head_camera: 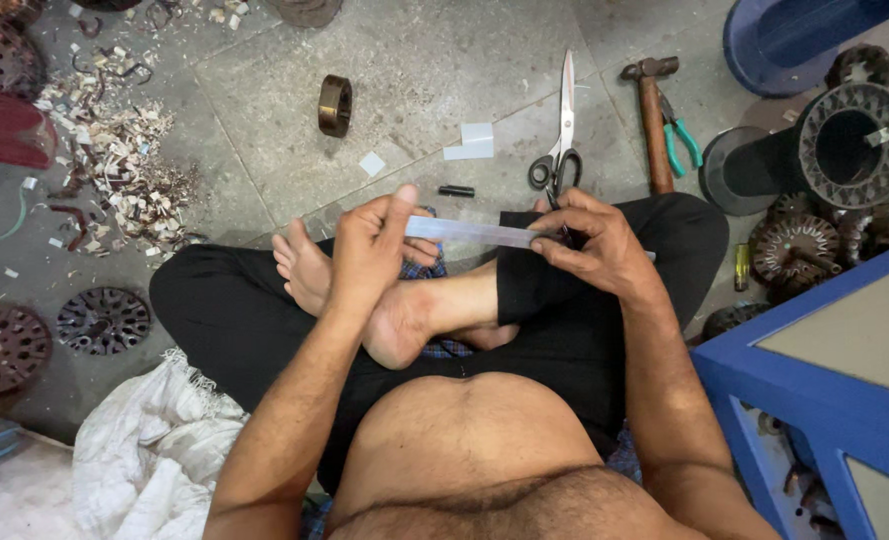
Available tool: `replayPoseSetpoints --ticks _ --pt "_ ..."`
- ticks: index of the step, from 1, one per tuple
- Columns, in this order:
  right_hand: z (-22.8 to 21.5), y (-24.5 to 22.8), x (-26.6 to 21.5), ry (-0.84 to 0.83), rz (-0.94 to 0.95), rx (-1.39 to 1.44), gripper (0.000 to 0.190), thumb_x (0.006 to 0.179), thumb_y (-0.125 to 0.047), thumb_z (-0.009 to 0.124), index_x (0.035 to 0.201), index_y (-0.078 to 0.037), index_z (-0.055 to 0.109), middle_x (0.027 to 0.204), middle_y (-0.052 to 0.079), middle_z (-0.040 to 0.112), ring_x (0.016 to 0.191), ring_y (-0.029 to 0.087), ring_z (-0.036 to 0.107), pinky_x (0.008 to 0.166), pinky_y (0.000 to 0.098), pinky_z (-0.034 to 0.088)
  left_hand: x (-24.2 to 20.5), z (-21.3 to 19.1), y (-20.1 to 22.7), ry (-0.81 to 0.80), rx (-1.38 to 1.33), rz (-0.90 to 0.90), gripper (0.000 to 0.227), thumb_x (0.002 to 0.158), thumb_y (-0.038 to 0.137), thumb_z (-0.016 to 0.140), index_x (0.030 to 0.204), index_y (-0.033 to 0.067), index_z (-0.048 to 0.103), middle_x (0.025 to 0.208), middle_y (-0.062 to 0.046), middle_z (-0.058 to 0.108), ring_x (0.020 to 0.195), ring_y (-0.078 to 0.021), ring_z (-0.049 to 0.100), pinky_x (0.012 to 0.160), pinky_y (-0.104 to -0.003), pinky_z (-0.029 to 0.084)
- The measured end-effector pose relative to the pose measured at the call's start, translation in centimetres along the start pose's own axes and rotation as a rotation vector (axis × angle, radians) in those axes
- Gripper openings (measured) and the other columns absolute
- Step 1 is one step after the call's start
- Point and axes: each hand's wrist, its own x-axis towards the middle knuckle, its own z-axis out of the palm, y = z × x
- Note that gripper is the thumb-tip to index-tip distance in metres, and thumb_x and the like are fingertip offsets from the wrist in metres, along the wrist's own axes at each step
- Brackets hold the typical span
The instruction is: The person sits on the floor and uses a ruler and marker to draw lines on a white rectangular strip. They measure and mark the strip multiple times, adjusting the ruler's position between marks.
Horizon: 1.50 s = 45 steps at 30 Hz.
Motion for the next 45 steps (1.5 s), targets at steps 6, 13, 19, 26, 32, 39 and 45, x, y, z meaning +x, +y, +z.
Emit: replayPoseSetpoints --ticks 6,13,19,26,32,39,45 --pt "-0.1 -0.3 0.2 -0.001 -0.029 0.027 0.025 0.08 -0.011 0.085 0.104 -0.005 0.077 0.097 0.003 0.065 0.086 0.015 0.063 0.076 0.0299 0.053 -0.5 -0.4 0.1 -0.09 0.046 0.074 0.027 0.097 0.025 0.067 0.1 -0.0016 0.071 0.078 -0.01 0.075 0.064 -0.012 0.073 0.056 -0.024 0.062" --pt "0.0 -0.1 -0.2 -0.004 -0.017 -0.04 0.026 0.08 -0.012 0.087 0.103 -0.005 0.078 0.087 0.005 0.059 0.078 0.016 0.058 0.071 0.0311 0.05 -1.0 1.5 0.7 0.119 0.299 0.116 0.026 0.091 0.02 0.08 0.082 -0.0001 0.066 0.061 -0.006 0.068 0.052 -0.0065 0.067 0.042 -0.021 0.049" --pt "0.0 0.1 -0.2 0.008 0.004 -0.006 0.026 0.08 -0.012 0.086 0.104 -0.005 0.078 0.088 0.002 0.06 0.079 0.014 0.058 0.07 0.0299 0.05 -0.9 1.2 0.8 0.083 0.178 0.08 0.041 0.103 0.029 0.068 0.079 -0.0031 0.067 0.065 -0.008 0.071 0.051 -0.0089 0.063 0.045 -0.022 0.05" --pt "-1.1 -1.7 0.2 0.079 -0.065 0.074 0.04 0.085 -0.01 0.085 0.123 -0.005 0.071 0.103 0.006 0.064 0.095 0.017 0.064 0.087 0.0321 0.051 -1.1 -0.1 -0.6 -0.066 -0.117 0.12 0.029 0.105 0.022 0.06 0.105 -0.0056 0.068 0.088 -0.014 0.074 0.076 -0.0166 0.074 0.069 -0.029 0.065" --pt "-1.0 -3.9 -0.5 0.046 -0.244 0.938 0.07 0.097 0.001 0.073 0.156 -0.008 0.036 0.138 0.012 0.06 0.135 0.026 0.06 0.116 0.0428 0.051 -1.8 0.8 -0.7 -0.017 -0.234 0.129 0.028 0.106 0.02 0.06 0.105 -0.007 0.066 0.095 -0.014 0.074 0.085 -0.0204 0.076 0.076 -0.034 0.068" --pt "1.6 -5.0 0.1 0.152 -0.259 0.815 0.036 0.104 -0.005 0.067 0.139 0.003 0.065 0.097 0.015 0.072 0.084 0.021 0.072 0.08 0.033 0.06 -2.7 2.5 0.3 -0.012 -0.243 0.169 0.031 0.106 0.023 0.06 0.108 -0.0078 0.066 0.099 -0.017 0.074 0.088 -0.0241 0.077 0.079 -0.036 0.068" --pt "2.4 -6.3 2.1 0.2 -0.239 0.455 0.018 0.098 0.0 0.072 0.115 0.005 0.072 0.095 0.015 0.07 0.079 0.017 0.07 0.071 0.0282 0.058 -2.4 3.2 0.6 -0.025 -0.262 0.152 0.034 0.106 0.025 0.059 0.11 -0.008 0.066 0.102 -0.018 0.075 0.091 -0.026 0.077 0.081 -0.038 0.068"
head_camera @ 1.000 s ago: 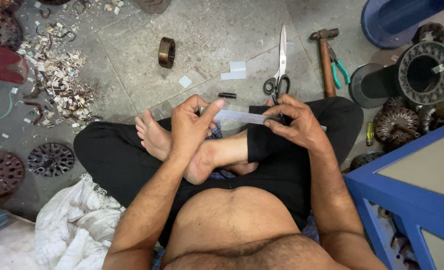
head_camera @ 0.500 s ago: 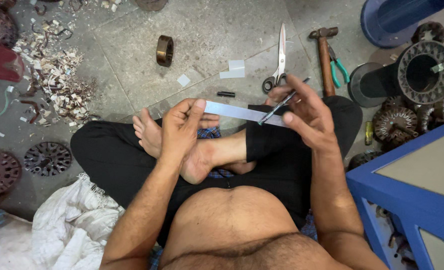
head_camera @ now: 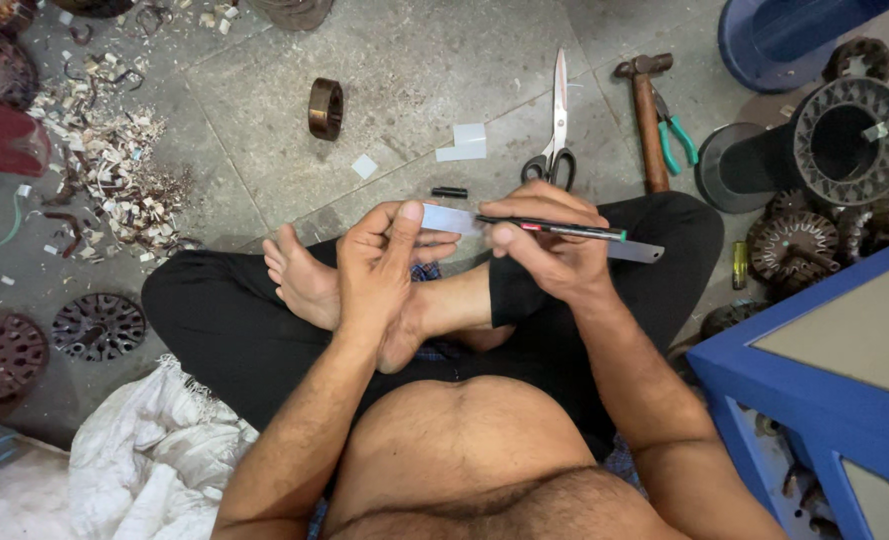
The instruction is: The person sits on the floor and uses a ruler and marker to draw lines on a white rectangular strip. They measure and mark the strip multiple times, adjusting the ruler's position between marks.
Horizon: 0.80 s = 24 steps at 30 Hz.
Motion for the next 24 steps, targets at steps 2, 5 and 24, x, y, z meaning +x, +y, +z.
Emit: replayPoseSetpoints --ticks 2,5,24 --pt "0.1 -0.2 0.6 -0.005 0.015 -0.098 0.016 0.095 -0.001 0.075 0.11 0.004 0.073 0.093 0.013 0.073 0.075 0.015 0.071 0.067 0.0263 0.058 0.2 0.1 -0.1 0.007 0.004 -0.005 0.034 0.106 0.025 0.059 0.109 -0.0082 0.065 0.101 -0.019 0.075 0.091 -0.0265 0.078 0.08 -0.038 0.068" --pt "0.8 -0.3 0.9 0.071 0.146 0.007 0.015 0.093 -0.006 0.079 0.101 -0.001 0.068 0.088 0.008 0.075 0.075 0.011 0.072 0.066 0.0256 0.06 0.2 0.1 -0.3 0.02 0.024 -0.001 0.035 0.105 0.026 0.059 0.11 -0.0086 0.065 0.101 -0.02 0.075 0.091 -0.0266 0.078 0.079 -0.038 0.068" --pt "1.0 0.7 1.3 0.091 -0.055 -0.304 0.016 0.085 0.0 0.083 0.098 0.001 0.074 0.092 0.011 0.074 0.075 0.015 0.068 0.067 0.0266 0.054 0.6 0.3 -1.5 0.043 0.016 0.037 0.033 0.107 0.025 0.057 0.105 -0.0072 0.066 0.097 -0.018 0.075 0.088 -0.0251 0.078 0.078 -0.037 0.069"
